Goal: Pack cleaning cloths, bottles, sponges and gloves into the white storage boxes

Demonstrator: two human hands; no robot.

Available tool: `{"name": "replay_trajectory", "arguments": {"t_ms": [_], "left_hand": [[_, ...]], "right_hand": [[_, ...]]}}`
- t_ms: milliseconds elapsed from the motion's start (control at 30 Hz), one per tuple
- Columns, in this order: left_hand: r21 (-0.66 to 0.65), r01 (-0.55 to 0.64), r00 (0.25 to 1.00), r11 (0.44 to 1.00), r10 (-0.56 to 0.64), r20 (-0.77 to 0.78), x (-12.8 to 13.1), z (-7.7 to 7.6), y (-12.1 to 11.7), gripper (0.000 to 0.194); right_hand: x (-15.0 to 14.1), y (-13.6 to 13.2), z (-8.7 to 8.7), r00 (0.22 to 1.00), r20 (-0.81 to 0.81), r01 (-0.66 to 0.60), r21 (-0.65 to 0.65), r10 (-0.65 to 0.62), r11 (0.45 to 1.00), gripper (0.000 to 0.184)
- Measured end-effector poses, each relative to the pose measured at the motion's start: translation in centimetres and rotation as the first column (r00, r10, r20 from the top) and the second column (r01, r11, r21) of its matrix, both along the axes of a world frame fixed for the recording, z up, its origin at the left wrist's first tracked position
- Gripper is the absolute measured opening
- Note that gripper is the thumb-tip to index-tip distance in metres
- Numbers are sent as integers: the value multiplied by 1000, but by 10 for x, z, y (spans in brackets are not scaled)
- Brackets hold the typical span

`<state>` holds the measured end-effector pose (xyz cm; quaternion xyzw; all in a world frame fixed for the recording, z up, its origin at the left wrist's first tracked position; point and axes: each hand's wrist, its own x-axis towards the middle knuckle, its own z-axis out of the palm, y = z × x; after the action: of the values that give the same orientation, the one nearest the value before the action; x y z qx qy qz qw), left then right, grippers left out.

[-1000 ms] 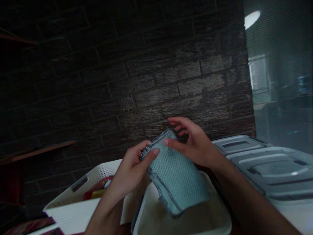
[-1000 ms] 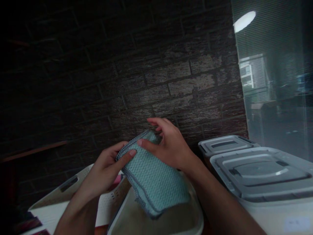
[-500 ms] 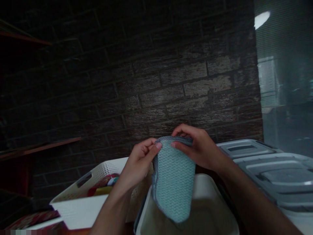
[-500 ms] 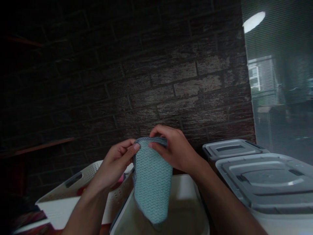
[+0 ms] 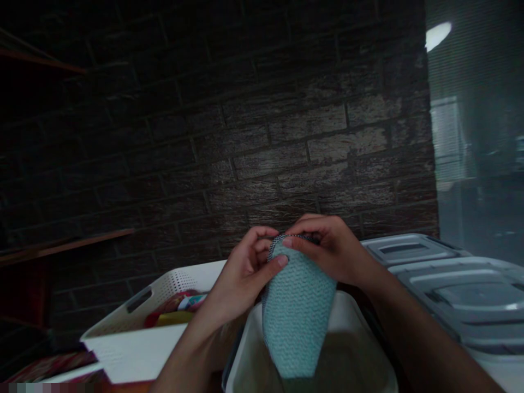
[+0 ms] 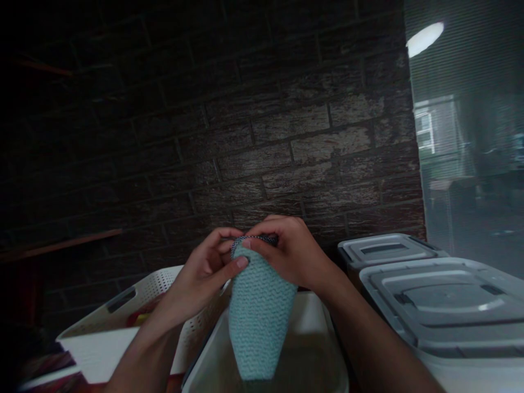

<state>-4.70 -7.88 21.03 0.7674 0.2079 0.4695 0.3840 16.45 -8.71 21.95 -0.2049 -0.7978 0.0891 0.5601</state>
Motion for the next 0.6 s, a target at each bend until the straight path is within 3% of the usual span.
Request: {"name": "replay_trajectory", "arguments": {"t_ms": [67,167,333,600], "left_hand": [[14,-27,998,1000,26,64,1,0,0,41],[52,-63,994,997,58,89,2,2,0,30],[48,-103,989,994,97,112,1,3,0,20],[68,-128,982,989,117,148,-1,2,1,23]], "right_hand": [[-1,3,-1,996,-76,-36,-15,35,999,14],[-2,6,-1,993,-107,-54,-39,49,998,13],[1,1,2,998,-38,-49,-86,46,995,10],[6,-5,2,999,22,-29,-188,34,982,18]]}}
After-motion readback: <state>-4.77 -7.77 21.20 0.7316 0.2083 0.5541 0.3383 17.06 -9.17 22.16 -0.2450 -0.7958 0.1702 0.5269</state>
